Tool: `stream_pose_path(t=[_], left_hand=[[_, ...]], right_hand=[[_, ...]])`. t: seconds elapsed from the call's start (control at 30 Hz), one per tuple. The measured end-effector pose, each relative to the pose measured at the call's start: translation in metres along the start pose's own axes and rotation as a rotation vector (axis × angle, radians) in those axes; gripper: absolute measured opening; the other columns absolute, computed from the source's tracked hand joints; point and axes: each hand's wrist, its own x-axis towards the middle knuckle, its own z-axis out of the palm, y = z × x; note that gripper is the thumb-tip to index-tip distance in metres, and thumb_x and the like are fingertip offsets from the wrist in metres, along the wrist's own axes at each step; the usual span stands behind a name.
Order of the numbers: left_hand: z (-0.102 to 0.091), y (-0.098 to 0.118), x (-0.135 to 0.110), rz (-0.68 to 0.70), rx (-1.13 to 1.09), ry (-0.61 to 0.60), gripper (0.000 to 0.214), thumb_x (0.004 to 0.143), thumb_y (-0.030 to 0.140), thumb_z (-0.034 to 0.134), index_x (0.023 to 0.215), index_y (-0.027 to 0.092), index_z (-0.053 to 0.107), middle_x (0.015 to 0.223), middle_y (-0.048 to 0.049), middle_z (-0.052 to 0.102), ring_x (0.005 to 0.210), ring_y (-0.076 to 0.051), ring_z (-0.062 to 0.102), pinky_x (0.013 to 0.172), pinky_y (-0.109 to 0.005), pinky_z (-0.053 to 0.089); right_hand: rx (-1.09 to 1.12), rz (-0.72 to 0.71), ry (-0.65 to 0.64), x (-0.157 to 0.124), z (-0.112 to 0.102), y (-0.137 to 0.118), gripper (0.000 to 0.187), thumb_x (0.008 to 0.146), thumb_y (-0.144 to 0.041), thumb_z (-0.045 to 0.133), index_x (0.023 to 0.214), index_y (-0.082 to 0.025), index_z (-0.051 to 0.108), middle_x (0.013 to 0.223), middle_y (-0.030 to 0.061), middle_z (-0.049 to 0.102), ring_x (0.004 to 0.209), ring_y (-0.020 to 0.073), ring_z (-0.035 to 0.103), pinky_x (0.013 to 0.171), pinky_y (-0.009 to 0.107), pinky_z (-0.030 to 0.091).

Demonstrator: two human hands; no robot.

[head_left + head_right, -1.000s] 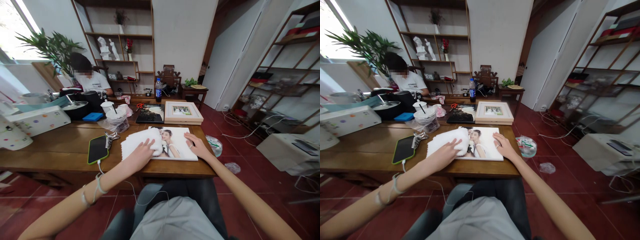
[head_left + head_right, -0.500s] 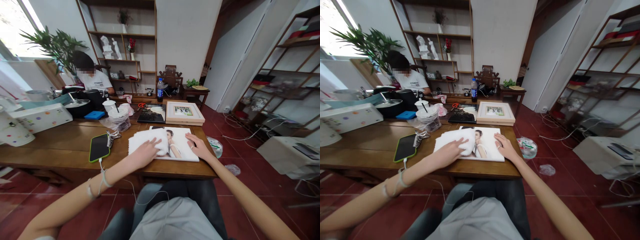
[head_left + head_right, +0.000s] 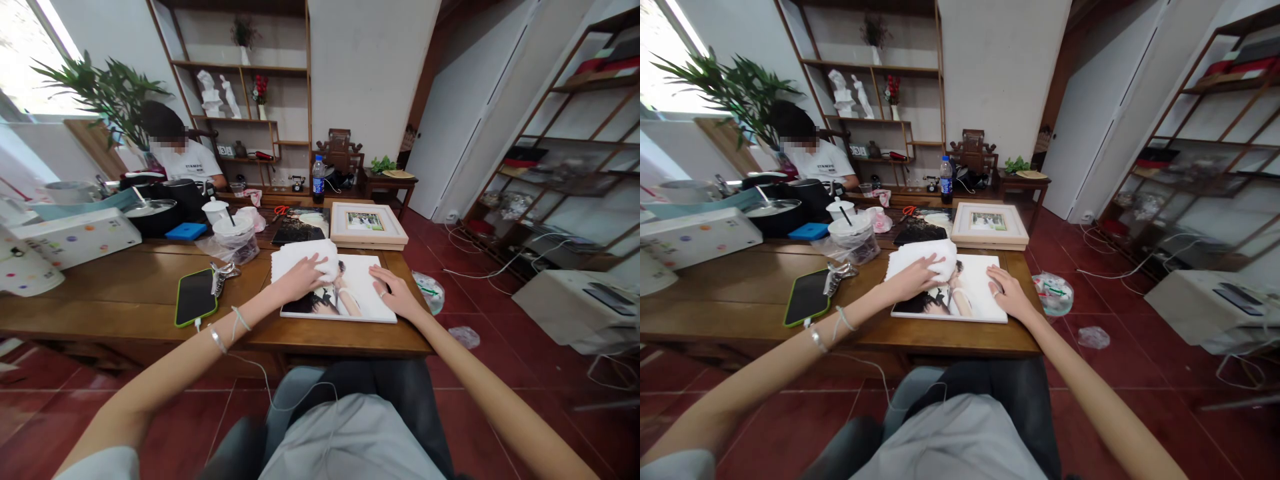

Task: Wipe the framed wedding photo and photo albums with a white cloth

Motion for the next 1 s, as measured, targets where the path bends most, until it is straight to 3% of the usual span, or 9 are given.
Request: stream_pose_path(t=[0.23, 0.37, 0.5, 0.67, 0.87, 1.0], left_hand=[[-0.018, 0.082, -0.047, 0.164, 0.047, -0.029, 0.022, 0.090, 0.027, 0.047, 0.095, 0.020, 0.067, 0.142, -0.0091, 0.037, 0.134, -0.030, 0.025, 0.102, -0.045, 0.028], [-0.022, 0.101, -0.061, 0.258, 0.068, -0.004, 0.020, 0.088, 0.029, 0.051, 0.086, 0.019, 0.069, 0.142, -0.0075, 0.037, 0.134, -0.030, 0.024, 0.104, -0.043, 0.026], [-0.018, 0.087, -0.052, 0.248, 0.055, 0.010, 0.023, 0.090, 0.030, 0.047, 0.095, 0.019, 0.067, 0.141, -0.0086, 0.039, 0.134, -0.027, 0.026, 0.104, -0.041, 0.027], [-0.010, 0.045, -0.019, 0.188, -0.037, -0.007, 0.027, 0.092, 0.033, 0.042, 0.105, 0.022, 0.064, 0.141, -0.0072, 0.039, 0.135, -0.024, 0.025, 0.103, -0.038, 0.028], [-0.002, 0.002, 0.020, 0.143, -0.094, 0.044, 0.044, 0.086, 0.053, 0.043, 0.097, 0.017, 0.066, 0.137, -0.0118, 0.044, 0.132, -0.025, 0.030, 0.102, -0.035, 0.030], [0.005, -0.010, 0.035, 0.098, -0.070, 0.067, 0.041, 0.091, 0.046, 0.039, 0.098, 0.016, 0.066, 0.135, -0.0118, 0.047, 0.131, -0.025, 0.033, 0.101, -0.036, 0.030]], right_hand=[[-0.001, -0.007, 0.004, 0.000, 0.000, 0.000, 0.034, 0.082, -0.022, 0.048, 0.113, -0.017, 0.062, 0.121, 0.0109, 0.059, 0.120, 0.0237, 0.049, 0.104, 0.045, 0.037], [0.005, -0.013, 0.000, 0.000, -0.001, -0.001, 0.034, 0.083, -0.022, 0.048, 0.113, -0.016, 0.062, 0.121, 0.0119, 0.059, 0.120, 0.0243, 0.049, 0.104, 0.045, 0.037], [0.018, -0.007, 0.002, 0.000, 0.000, -0.001, 0.034, 0.082, -0.022, 0.049, 0.113, -0.019, 0.062, 0.121, 0.0098, 0.060, 0.120, 0.0248, 0.049, 0.103, 0.047, 0.037], [0.002, -0.001, -0.004, 0.000, 0.000, 0.000, 0.034, 0.083, -0.022, 0.048, 0.114, -0.017, 0.061, 0.122, 0.0110, 0.058, 0.120, 0.0242, 0.048, 0.104, 0.046, 0.037], [-0.002, -0.001, -0.010, 0.000, 0.000, 0.001, 0.034, 0.083, -0.022, 0.048, 0.115, -0.018, 0.061, 0.123, 0.0100, 0.058, 0.121, 0.0236, 0.048, 0.104, 0.046, 0.036], [0.008, 0.006, -0.007, 0.000, -0.001, 0.001, 0.034, 0.083, -0.022, 0.048, 0.115, -0.020, 0.061, 0.123, 0.0093, 0.058, 0.121, 0.0240, 0.048, 0.104, 0.046, 0.036]])
